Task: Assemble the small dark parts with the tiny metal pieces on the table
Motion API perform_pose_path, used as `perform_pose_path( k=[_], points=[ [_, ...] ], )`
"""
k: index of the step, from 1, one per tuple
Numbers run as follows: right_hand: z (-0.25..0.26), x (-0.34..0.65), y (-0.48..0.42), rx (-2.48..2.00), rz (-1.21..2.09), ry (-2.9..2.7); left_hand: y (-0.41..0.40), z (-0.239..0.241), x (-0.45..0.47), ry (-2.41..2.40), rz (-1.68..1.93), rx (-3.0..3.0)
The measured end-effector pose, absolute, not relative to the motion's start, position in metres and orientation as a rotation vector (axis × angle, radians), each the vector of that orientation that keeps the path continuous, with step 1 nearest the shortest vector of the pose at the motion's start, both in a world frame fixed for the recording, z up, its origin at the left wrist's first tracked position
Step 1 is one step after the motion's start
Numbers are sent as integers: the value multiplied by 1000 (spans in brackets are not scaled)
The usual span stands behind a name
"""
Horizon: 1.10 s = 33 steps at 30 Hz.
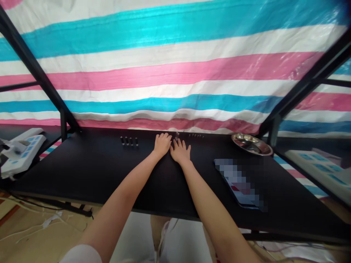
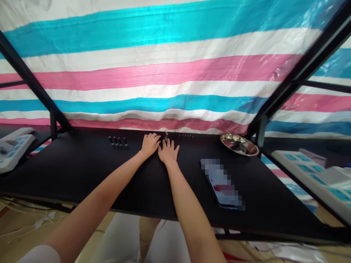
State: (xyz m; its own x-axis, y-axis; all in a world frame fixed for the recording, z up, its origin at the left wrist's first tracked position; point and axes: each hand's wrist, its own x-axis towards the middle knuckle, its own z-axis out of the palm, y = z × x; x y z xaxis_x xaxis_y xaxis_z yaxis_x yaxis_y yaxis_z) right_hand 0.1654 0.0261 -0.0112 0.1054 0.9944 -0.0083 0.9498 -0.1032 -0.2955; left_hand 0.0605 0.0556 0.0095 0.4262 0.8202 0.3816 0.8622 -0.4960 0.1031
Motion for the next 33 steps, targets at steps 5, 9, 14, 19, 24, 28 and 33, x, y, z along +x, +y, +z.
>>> perform_pose_path(
  k=[5, 9, 14, 19, 24, 28, 33],
  points=[
    [-14, 166, 28, -2173, 281, -1953, 46, 11, 52, -1602, -752, -2545],
    [-14, 168, 28, -2161, 276, -1964, 29, 13, 40, -1701, -937, -2510],
    [-14, 168, 27, -2145, 272, -1967, 9, 19, 21, -1829, -1162, -2441],
    [-15, 166, 19, -2115, 263, -1958, 0, 16, 1, -1887, -1466, -2359],
    [-13, 162, 4, -1951, 260, -2010, 3, 7, -8, -2130, -1946, -2198],
    [-10, 157, 1, -1747, 232, -2039, 6, 6, -7, -2221, -2302, -2043],
    [-7, 155, 3, -1441, 234, -1883, 3, 7, -4, -2282, -2484, -1972]
  ],
)
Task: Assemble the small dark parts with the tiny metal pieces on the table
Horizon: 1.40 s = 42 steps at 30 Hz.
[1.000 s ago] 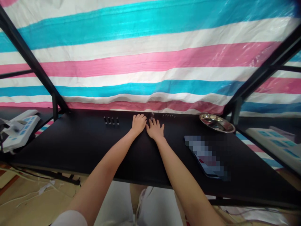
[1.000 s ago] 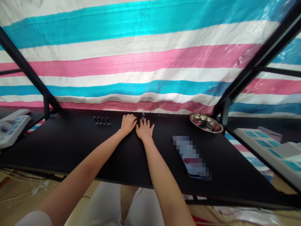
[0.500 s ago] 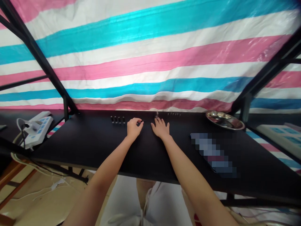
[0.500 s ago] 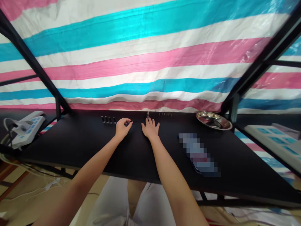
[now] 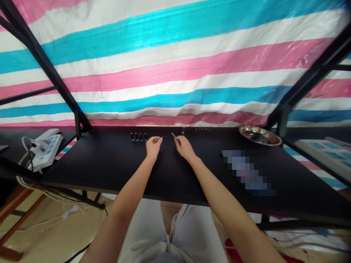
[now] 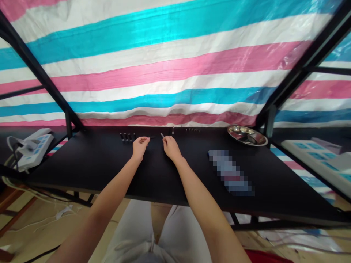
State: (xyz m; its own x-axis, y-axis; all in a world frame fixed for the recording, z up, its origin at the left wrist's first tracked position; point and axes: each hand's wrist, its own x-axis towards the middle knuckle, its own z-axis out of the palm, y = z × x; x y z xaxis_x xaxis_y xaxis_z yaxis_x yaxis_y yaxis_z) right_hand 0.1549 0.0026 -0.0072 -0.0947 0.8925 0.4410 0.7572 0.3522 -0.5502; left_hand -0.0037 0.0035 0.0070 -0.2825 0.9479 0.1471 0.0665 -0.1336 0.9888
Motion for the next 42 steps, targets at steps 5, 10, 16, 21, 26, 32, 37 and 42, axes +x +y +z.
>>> perform_pose_path(
  k=[5, 10, 16, 21, 26, 32, 37, 42],
  points=[
    [-1, 154, 0, -1294, 335, -1613, 2, 8, -3, 1345, 1527, 1113],
    [1, 153, -2, -1253, 388, -1530, 2, 10, -3, 1321, 1523, 1072],
    [-2, 152, 0, -1162, 449, -1512, 1, 10, -1, 1287, 1537, 1049],
    [-7, 153, 5, -1098, 526, -1474, 0, 12, -2, 1279, 1538, 1040],
    [-9, 152, 9, -1024, 669, -1386, -1, 15, -4, 1229, 1514, 1078],
    [-5, 148, 8, -972, 782, -1327, -3, 11, -1, 1075, 1371, 1190],
    [-4, 147, 7, -936, 894, -1268, -5, 11, 0, 1029, 1345, 1190],
    [-5, 146, 7, -907, 1000, -1228, -9, 17, 1, 1036, 1369, 1200]
  ],
)
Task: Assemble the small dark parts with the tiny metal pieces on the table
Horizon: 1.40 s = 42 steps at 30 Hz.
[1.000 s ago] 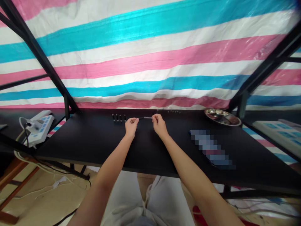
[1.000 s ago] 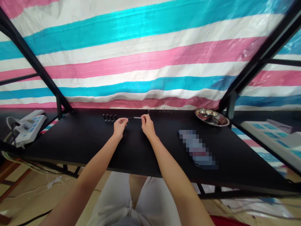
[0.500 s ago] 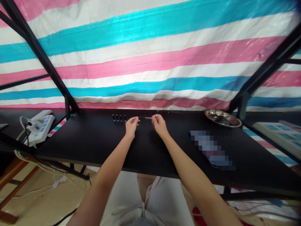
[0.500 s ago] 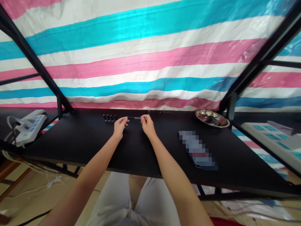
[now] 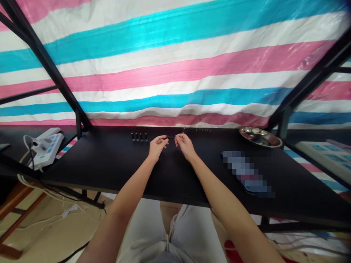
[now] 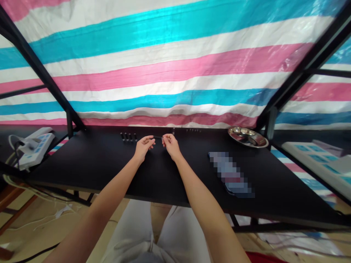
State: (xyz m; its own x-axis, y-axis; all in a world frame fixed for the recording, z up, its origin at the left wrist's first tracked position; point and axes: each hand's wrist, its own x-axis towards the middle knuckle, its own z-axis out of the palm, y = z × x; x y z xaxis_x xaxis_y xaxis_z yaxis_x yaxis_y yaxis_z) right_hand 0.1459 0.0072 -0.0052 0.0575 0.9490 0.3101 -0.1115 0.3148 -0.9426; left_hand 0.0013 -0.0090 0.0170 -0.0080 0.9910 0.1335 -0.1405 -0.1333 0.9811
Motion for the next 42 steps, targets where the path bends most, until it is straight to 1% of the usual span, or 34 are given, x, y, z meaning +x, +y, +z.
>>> perform_pose_path(
  k=[10, 15, 19, 24, 29, 36, 39, 42],
  points=[
    [-4, 143, 4, -893, 1094, -1224, -11, 18, 4, 1023, 1377, 1204],
    [-4, 135, 0, -865, 1247, -1216, -11, 14, 7, 985, 1316, 1336],
    [-7, 129, -1, -859, 1318, -1203, -10, 11, 7, 1057, 1326, 1389],
    [-2, 126, -4, -796, 1470, -1065, -10, 12, 7, 1084, 1299, 1405],
    [6, 128, -7, -693, 1614, -912, -8, 12, 4, 1065, 1389, 1346],
    [3, 129, -6, -692, 1671, -926, -7, 10, 6, 1060, 1419, 1360],
    [1, 128, -6, -761, 1676, -928, -6, 11, 3, 1140, 1395, 1422],
    [0, 128, -6, -840, 1684, -918, -1, 12, -9, 1392, 1404, 1510]
  ],
)
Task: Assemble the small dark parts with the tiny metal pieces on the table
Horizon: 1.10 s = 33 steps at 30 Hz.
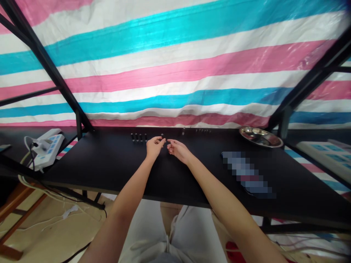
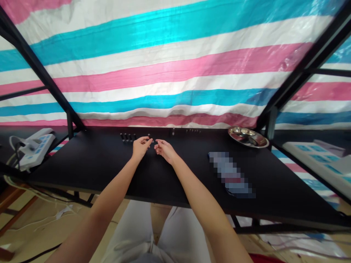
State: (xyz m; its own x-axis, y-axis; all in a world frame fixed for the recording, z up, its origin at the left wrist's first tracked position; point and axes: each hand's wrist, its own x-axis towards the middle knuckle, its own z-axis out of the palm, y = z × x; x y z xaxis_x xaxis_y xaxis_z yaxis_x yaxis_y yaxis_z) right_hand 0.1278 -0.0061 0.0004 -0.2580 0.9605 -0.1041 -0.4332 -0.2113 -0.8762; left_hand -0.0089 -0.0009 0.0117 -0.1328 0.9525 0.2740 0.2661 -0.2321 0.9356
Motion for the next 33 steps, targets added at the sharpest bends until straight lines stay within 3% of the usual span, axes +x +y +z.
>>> perform_pose_path(
  k=[9, 33],
  points=[
    [2, 128, -8, -877, 1684, -951, 15, 11, -39, 2113, 1149, 1642],
    [3, 131, -7, -873, 1666, -961, 19, 11, -42, 2216, 1029, 1584]
  ],
)
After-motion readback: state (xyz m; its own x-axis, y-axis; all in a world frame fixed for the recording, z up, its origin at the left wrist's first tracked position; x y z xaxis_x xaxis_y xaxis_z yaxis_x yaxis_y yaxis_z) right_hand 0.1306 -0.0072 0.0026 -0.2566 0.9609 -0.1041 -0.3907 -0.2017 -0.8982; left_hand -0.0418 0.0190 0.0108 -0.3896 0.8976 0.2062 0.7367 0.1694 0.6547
